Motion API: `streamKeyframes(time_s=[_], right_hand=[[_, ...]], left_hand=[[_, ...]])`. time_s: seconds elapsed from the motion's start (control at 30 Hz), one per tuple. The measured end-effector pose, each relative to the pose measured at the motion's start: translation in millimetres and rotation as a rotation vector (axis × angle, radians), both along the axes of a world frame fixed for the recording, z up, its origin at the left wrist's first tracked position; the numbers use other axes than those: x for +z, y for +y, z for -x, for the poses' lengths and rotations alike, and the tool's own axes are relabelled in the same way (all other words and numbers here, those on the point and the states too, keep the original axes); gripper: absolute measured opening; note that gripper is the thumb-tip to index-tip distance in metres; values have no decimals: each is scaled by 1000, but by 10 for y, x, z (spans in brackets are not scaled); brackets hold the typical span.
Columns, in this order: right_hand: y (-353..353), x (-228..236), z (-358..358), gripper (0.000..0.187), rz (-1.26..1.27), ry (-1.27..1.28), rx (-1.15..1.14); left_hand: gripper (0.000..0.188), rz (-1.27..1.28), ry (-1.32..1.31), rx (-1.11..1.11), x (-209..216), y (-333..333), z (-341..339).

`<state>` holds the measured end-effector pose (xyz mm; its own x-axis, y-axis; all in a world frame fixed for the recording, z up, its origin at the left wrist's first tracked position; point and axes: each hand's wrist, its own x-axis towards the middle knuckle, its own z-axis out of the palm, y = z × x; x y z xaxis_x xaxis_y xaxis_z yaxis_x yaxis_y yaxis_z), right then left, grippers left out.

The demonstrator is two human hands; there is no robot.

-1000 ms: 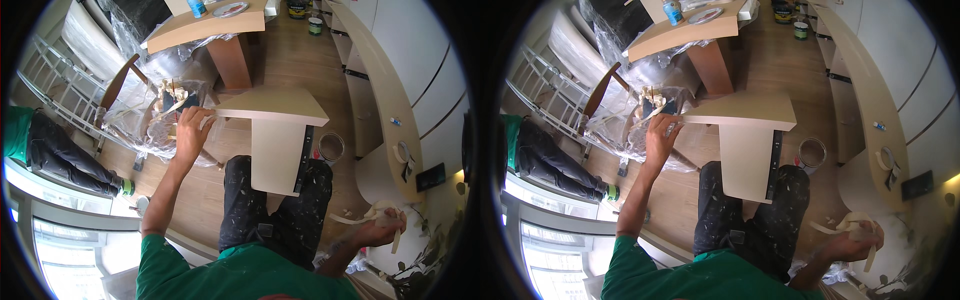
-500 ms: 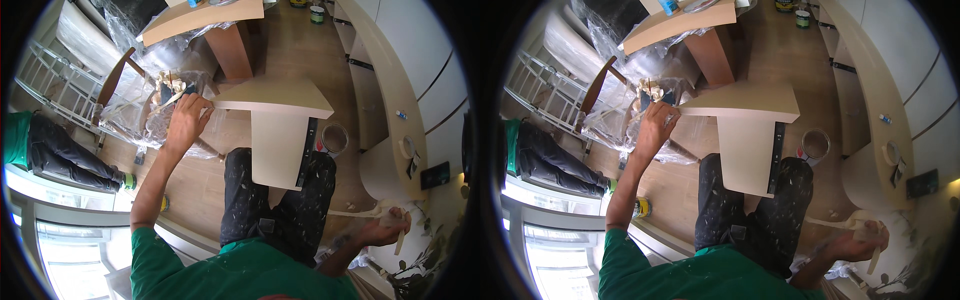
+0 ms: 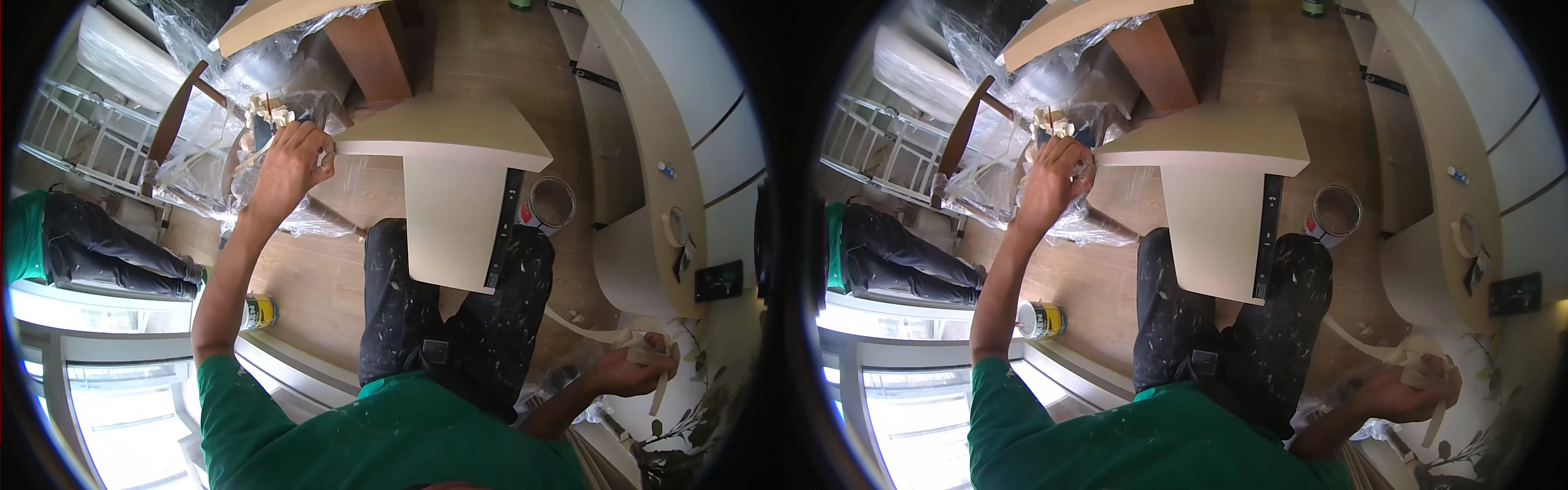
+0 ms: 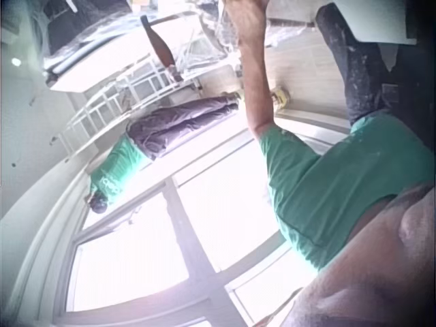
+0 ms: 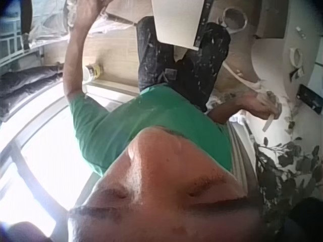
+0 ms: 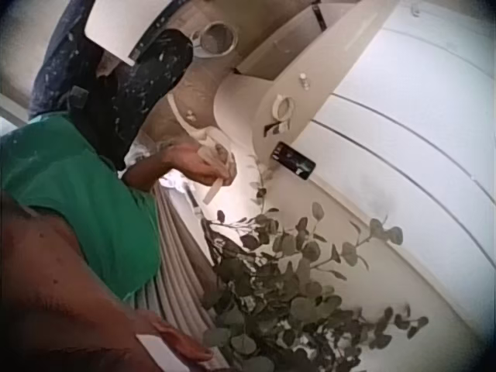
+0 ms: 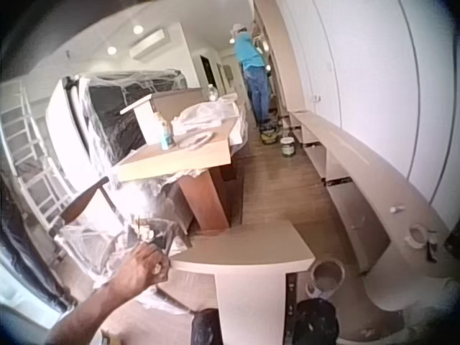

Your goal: The person uses a paintbrush to apply a substance to the edges of a wooden board, then peels off protective tape from the edges of a small wooden cabinet, using a tool to assist with the peeling.

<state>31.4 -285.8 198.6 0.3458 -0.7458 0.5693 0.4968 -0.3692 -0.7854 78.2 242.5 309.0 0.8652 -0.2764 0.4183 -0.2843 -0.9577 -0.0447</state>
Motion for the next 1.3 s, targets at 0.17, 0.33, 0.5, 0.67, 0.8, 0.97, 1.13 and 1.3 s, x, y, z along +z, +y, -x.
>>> streamKeyframes(time_s=[0.17,0.33,0.5,0.67,0.8,0.97,1.13,1.3], right_hand=[[-15,8,-5,51,2,11,-24],[-95,-14,9,52,2,-10,-13],[-122,-116,2,50,4,28,-24],[-57,-86,-26,49,-81,25,-5],[-120,-121,-17,49,-65,15,2],[-119,-111,2,49,-79,22,12],[-77,-82,-5,48,-91,6,7],[-93,-114,-9,48,-113,20,12]], left_hand=[[32,24,-1,27,-14,-42,29],[24,94,-61,59,-46,-88,88],[23,171,-137,107,-90,-61,147],[28,161,-118,73,-78,-47,99],[27,110,-89,57,-41,-48,85],[25,111,-87,38,-62,-41,88],[25,37,-126,11,-52,-50,78],[29,-45,-146,16,-71,-90,51]])
